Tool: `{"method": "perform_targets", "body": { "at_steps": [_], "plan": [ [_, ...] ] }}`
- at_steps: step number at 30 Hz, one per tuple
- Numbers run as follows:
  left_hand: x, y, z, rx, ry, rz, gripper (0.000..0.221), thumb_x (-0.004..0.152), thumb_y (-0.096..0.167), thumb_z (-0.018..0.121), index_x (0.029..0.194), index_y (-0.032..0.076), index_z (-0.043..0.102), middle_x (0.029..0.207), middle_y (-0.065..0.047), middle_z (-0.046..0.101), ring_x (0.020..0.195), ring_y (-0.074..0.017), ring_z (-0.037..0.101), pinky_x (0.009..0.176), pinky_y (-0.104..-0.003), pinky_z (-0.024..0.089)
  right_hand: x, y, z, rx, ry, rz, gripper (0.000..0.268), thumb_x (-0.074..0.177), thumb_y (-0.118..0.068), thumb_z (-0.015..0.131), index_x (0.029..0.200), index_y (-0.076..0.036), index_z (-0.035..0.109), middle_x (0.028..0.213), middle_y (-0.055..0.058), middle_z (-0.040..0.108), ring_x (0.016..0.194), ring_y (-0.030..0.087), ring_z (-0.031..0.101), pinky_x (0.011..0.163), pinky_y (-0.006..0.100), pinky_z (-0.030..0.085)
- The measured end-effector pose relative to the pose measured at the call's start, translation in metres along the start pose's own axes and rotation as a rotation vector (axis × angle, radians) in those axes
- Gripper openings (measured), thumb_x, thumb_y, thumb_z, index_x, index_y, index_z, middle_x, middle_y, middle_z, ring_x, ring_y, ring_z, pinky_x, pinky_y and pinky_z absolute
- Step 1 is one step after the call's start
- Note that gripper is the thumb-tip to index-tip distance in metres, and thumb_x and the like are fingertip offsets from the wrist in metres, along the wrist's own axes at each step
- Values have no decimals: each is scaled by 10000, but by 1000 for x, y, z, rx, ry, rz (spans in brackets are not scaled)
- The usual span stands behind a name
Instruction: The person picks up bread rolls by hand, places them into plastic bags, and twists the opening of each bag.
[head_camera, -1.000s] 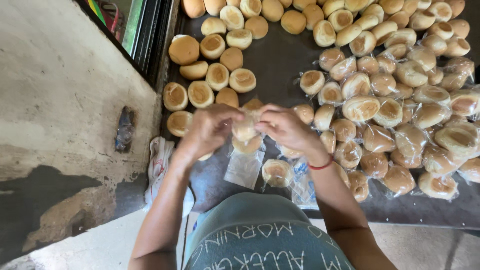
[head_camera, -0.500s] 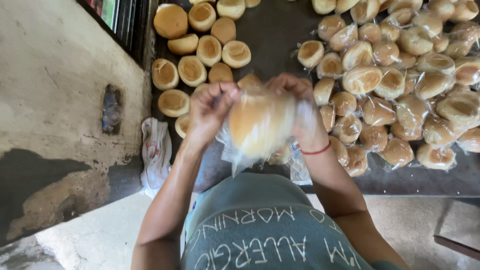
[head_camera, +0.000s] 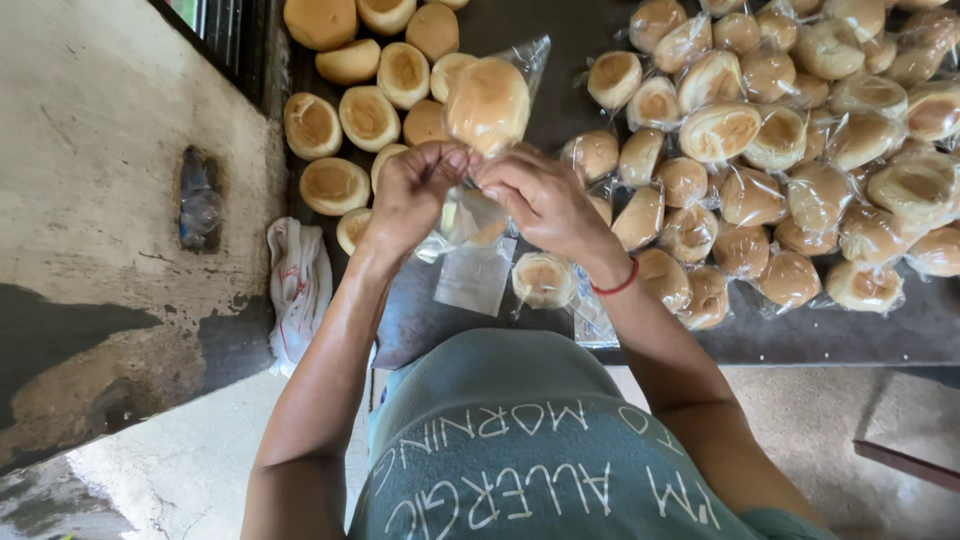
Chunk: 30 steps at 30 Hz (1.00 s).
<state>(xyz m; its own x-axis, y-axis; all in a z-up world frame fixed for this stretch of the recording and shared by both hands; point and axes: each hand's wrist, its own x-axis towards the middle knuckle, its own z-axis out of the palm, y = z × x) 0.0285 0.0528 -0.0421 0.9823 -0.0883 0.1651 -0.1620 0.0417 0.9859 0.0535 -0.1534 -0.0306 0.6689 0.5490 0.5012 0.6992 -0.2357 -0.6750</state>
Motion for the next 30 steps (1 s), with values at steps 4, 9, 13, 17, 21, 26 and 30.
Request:
{"method": "perform_targets", "body": {
  "at_steps": [4,9,13,17,21,26,30],
  "plan": [
    [-4,-1,-4,325,-138,43,258,933,-39,550,1114,8,728,947,-64,765,857,-85,683,793,-266,572,8,8,-4,-200,-20,-31,43,1017,-23,660,1017,-18,703,1089,113,680,970,219,688,833,328,579],
    [-15,23,11,586,-152,15,148,932,137,785,1036,47,731,881,-71,727,694,-161,673,648,-327,557,1,28,12,409,12,180,86,1050,-44,631,1072,21,683,1151,78,665,1028,134,665,892,292,569],
    [-24,34,20,964,153,407,120,892,59,769,1010,73,755,875,-92,683,755,-261,674,628,-404,540,-10,48,16,826,74,574,57,1039,3,691,1073,48,700,1039,95,673,934,137,613,835,274,510],
    [-25,29,19,941,201,565,138,897,82,790,1029,90,750,998,-74,679,834,-221,690,686,-356,559,-13,45,20,798,49,556,40,1018,41,687,1013,78,676,1188,115,650,987,168,606,840,299,511],
    [-11,4,11,329,111,203,68,949,-5,724,906,35,757,992,-80,699,1032,-202,635,850,-293,535,-5,20,16,327,-13,135,186,971,30,665,1154,63,666,1386,130,563,1238,240,627,1045,314,547],
    [-18,-21,14,-121,149,21,22,993,17,740,1003,5,754,1105,-55,652,951,-110,642,844,-247,541,-1,-8,17,-64,118,-58,321,942,-15,770,1213,81,629,1372,211,517,1182,314,642,1019,351,548],
    [-14,-40,12,-120,219,102,38,966,53,739,979,24,719,1063,-48,664,819,-86,649,657,-207,528,-6,-18,17,-334,212,-234,126,919,68,722,1020,28,659,1115,135,658,992,285,658,884,402,533]
  ]
}}
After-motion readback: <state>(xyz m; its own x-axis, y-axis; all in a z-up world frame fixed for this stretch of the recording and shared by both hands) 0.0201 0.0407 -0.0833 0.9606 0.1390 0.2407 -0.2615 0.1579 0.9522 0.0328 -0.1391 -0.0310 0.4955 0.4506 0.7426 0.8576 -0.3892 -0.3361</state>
